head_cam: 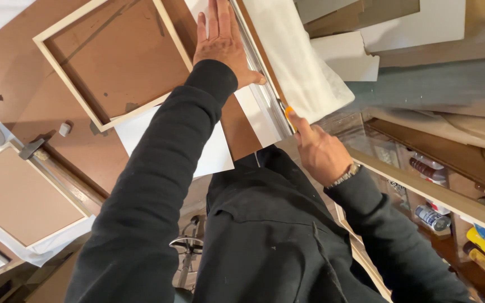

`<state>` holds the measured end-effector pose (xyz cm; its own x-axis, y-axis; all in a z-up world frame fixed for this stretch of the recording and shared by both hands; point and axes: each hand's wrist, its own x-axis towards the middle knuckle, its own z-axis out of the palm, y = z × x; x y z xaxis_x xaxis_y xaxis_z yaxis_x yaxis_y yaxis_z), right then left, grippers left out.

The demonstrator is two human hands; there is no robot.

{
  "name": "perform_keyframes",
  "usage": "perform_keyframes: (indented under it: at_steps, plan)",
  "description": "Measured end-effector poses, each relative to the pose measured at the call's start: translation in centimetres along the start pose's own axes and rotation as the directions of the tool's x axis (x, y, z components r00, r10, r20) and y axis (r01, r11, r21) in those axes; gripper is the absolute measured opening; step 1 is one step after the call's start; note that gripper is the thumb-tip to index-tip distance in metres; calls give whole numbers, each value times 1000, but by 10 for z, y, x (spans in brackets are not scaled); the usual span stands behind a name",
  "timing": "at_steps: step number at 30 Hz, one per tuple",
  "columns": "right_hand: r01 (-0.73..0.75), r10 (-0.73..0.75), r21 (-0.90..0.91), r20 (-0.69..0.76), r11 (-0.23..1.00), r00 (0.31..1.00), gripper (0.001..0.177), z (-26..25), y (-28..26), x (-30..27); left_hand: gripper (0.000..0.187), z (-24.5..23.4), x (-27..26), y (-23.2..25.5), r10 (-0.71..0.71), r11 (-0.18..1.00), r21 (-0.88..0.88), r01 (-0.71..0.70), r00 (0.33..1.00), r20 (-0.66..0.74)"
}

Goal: Cutting a piece of mat board using a utility knife and a metal straight edge.

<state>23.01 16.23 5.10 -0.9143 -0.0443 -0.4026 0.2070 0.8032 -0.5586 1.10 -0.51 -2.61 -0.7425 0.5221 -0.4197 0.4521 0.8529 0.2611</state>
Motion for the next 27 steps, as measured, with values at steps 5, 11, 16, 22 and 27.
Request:
perform_keyframes:
  at_steps: [5, 11, 16, 22, 27]
  plan:
    - [-7, 7, -2, -12, 1000, 1000, 45, 4, 9, -28, 153, 0, 3, -1, 9, 999, 30, -10, 1000, 11]
    - [-47, 48, -16, 49, 999, 998, 50, 10, 18, -57, 153, 4, 4, -2, 4, 998, 61, -7, 999, 44]
    - [-81, 85, -60, 77, 995, 993, 50, 16, 22, -67, 154, 10, 8, -5, 7, 996, 87, -9, 1000, 24]
    - [-99, 104, -60, 84, 993, 991, 52, 19, 21, -69, 156, 11, 8, -5, -3, 994, 109, -2, 999, 44]
    - [-128, 132, -47, 104, 991, 986, 52, 15, 17, -70, 156, 11, 7, -5, -2, 996, 85, 0, 1000, 29]
